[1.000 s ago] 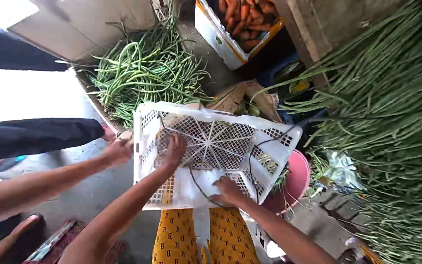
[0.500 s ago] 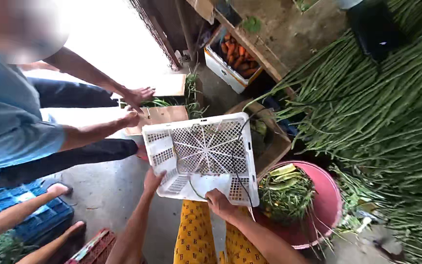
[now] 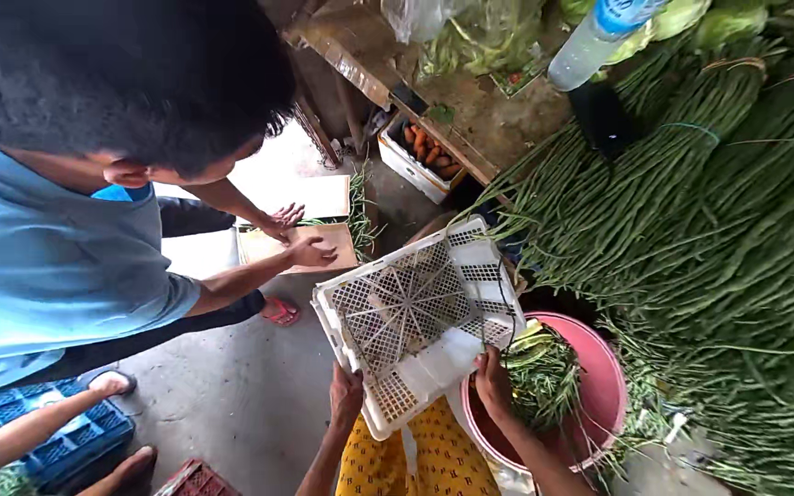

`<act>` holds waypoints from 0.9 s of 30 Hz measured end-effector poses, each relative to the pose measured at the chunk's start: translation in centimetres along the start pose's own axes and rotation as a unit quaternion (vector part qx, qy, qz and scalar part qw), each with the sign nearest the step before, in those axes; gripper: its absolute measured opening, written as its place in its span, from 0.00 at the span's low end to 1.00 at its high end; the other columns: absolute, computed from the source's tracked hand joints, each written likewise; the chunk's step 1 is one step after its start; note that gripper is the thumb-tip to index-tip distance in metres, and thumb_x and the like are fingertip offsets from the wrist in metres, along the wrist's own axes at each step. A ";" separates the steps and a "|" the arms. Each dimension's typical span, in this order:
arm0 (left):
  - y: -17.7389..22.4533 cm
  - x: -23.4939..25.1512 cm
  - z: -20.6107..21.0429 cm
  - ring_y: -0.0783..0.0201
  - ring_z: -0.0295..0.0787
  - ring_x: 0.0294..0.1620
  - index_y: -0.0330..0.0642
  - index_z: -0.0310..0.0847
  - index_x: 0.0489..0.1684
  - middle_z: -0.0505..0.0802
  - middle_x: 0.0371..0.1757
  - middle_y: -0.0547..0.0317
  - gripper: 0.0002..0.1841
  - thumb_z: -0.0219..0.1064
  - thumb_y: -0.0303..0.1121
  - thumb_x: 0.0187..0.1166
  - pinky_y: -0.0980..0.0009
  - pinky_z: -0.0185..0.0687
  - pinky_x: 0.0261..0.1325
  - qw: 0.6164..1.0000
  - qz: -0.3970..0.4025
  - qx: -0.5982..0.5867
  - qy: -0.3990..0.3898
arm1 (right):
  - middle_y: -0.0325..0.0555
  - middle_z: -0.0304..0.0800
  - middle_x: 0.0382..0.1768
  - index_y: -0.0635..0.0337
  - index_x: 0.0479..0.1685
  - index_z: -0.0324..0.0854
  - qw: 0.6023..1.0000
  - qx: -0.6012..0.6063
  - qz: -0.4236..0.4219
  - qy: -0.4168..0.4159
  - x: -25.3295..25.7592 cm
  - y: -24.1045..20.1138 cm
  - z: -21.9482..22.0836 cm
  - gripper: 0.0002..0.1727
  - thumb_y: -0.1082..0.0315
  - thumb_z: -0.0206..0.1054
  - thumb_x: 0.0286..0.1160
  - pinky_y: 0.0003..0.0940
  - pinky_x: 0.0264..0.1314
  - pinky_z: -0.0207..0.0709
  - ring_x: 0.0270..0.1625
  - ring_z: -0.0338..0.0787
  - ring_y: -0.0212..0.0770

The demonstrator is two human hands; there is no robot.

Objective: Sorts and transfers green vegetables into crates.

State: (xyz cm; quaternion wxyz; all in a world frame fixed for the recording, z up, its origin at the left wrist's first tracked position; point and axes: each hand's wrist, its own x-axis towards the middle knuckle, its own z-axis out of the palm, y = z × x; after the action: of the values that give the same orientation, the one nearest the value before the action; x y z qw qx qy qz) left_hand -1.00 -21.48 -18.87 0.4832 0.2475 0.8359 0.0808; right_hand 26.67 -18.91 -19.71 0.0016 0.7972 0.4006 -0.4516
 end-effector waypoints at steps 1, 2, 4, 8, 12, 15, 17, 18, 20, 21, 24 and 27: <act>-0.2 -0.1 0.2 0.37 0.87 0.64 0.28 0.59 0.85 0.88 0.62 0.28 0.31 0.65 0.29 0.84 0.42 0.78 0.69 1.000 0.001 -0.007 0.000 | 0.70 0.87 0.60 0.70 0.86 0.59 0.999 0.024 0.011 0.028 0.2 0.6 0.0 0.26 0.69 0.48 0.93 0.59 0.69 0.78 0.62 0.89 0.65; -0.4 -0.1 0.4 0.37 0.87 0.64 0.28 0.58 0.85 0.88 0.61 0.28 0.31 0.65 0.29 0.84 0.42 0.78 0.69 1.000 0.002 -0.016 0.003 | 0.71 0.87 0.60 0.70 0.86 0.59 0.998 0.046 0.016 0.049 0.5 1.4 0.1 0.26 0.69 0.48 0.93 0.59 0.68 0.79 0.61 0.89 0.65; -0.3 -0.1 1.0 0.37 0.87 0.63 0.28 0.57 0.86 0.88 0.62 0.27 0.33 0.65 0.28 0.83 0.42 0.78 0.69 0.999 -0.002 -0.033 0.006 | 0.70 0.87 0.60 0.71 0.85 0.60 0.994 0.081 0.017 0.067 0.9 2.9 0.3 0.26 0.70 0.47 0.93 0.58 0.65 0.81 0.59 0.90 0.64; 0.0 -0.7 1.0 0.39 0.88 0.64 0.29 0.51 0.89 0.88 0.63 0.28 0.36 0.65 0.28 0.83 0.43 0.78 0.70 0.999 -0.008 -0.035 -0.022 | 0.68 0.90 0.50 0.75 0.79 0.66 0.994 0.078 -0.043 0.060 -1.1 4.1 -0.1 0.23 0.71 0.48 0.91 0.58 0.55 0.84 0.48 0.92 0.62; -0.8 0.1 2.0 0.36 0.84 0.69 0.29 0.54 0.89 0.85 0.68 0.26 0.35 0.64 0.31 0.84 0.41 0.76 0.73 0.998 -0.046 -0.017 -0.047 | 0.71 0.88 0.54 0.77 0.78 0.67 0.995 0.061 -0.050 0.060 -3.8 5.9 -1.2 0.23 0.71 0.46 0.92 0.60 0.56 0.83 0.48 0.91 0.64; -1.0 0.0 2.4 0.36 0.85 0.66 0.27 0.63 0.82 0.85 0.65 0.26 0.29 0.64 0.31 0.84 0.41 0.77 0.69 0.997 -0.056 -0.016 -0.041 | 0.74 0.88 0.57 0.79 0.77 0.68 0.993 0.057 -0.039 0.093 -6.3 7.1 -3.5 0.23 0.73 0.46 0.92 0.64 0.62 0.81 0.55 0.91 0.70; -1.1 -0.7 2.1 0.37 0.86 0.62 0.25 0.66 0.78 0.86 0.62 0.26 0.27 0.65 0.30 0.83 0.41 0.79 0.66 0.998 -0.039 -0.020 -0.038 | 0.77 0.86 0.58 0.81 0.75 0.69 0.989 0.051 -0.037 0.134 -8.0 9.1 -4.8 0.22 0.74 0.46 0.90 0.66 0.63 0.79 0.57 0.89 0.72; -1.2 -1.4 1.8 0.37 0.86 0.62 0.25 0.67 0.77 0.86 0.61 0.26 0.27 0.65 0.30 0.82 0.41 0.79 0.66 0.999 -0.033 -0.019 -0.034 | 0.78 0.85 0.59 0.82 0.74 0.70 0.985 0.044 -0.029 0.162 -9.1 10.4 -5.3 0.22 0.74 0.46 0.90 0.67 0.65 0.77 0.59 0.88 0.74; -0.5 -2.7 0.6 0.36 0.86 0.60 0.24 0.70 0.74 0.87 0.59 0.26 0.25 0.65 0.30 0.82 0.40 0.78 0.65 1.000 -0.018 -0.004 -0.018 | 0.80 0.81 0.66 0.81 0.75 0.70 0.979 0.027 0.015 0.202 -10.4 12.4 -6.8 0.22 0.73 0.46 0.91 0.68 0.72 0.72 0.68 0.84 0.76; -0.2 -3.6 -0.1 0.36 0.88 0.57 0.24 0.72 0.72 0.88 0.57 0.26 0.23 0.66 0.30 0.82 0.40 0.80 0.63 1.000 -0.006 0.015 -0.006 | 0.79 0.77 0.72 0.79 0.77 0.69 0.979 0.023 0.051 0.195 -10.8 13.5 -7.5 0.23 0.71 0.46 0.92 0.66 0.79 0.68 0.74 0.79 0.74; -0.3 -6.5 -3.0 0.33 0.88 0.58 0.25 0.74 0.73 0.89 0.55 0.26 0.24 0.68 0.30 0.80 0.36 0.77 0.64 0.997 0.028 0.065 0.037 | 0.77 0.74 0.76 0.76 0.81 0.66 0.978 0.008 0.154 0.138 -11.6 16.1 -8.6 0.25 0.67 0.50 0.93 0.63 0.82 0.65 0.78 0.76 0.71; -0.2 -9.4 -6.5 0.27 0.84 0.66 0.24 0.71 0.76 0.87 0.60 0.21 0.27 0.67 0.29 0.79 0.31 0.72 0.70 0.989 0.046 0.114 0.084 | 0.76 0.72 0.78 0.74 0.86 0.60 0.978 -0.067 0.192 0.054 -11.4 17.1 -8.4 0.27 0.65 0.46 0.95 0.62 0.83 0.64 0.80 0.76 0.70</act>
State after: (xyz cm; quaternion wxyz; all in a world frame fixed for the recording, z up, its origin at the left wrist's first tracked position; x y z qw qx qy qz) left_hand -2.69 -25.61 -8.35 0.3752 0.3313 0.8653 0.0273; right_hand 40.57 -34.69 -12.61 0.1203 0.8807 0.2692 -0.3708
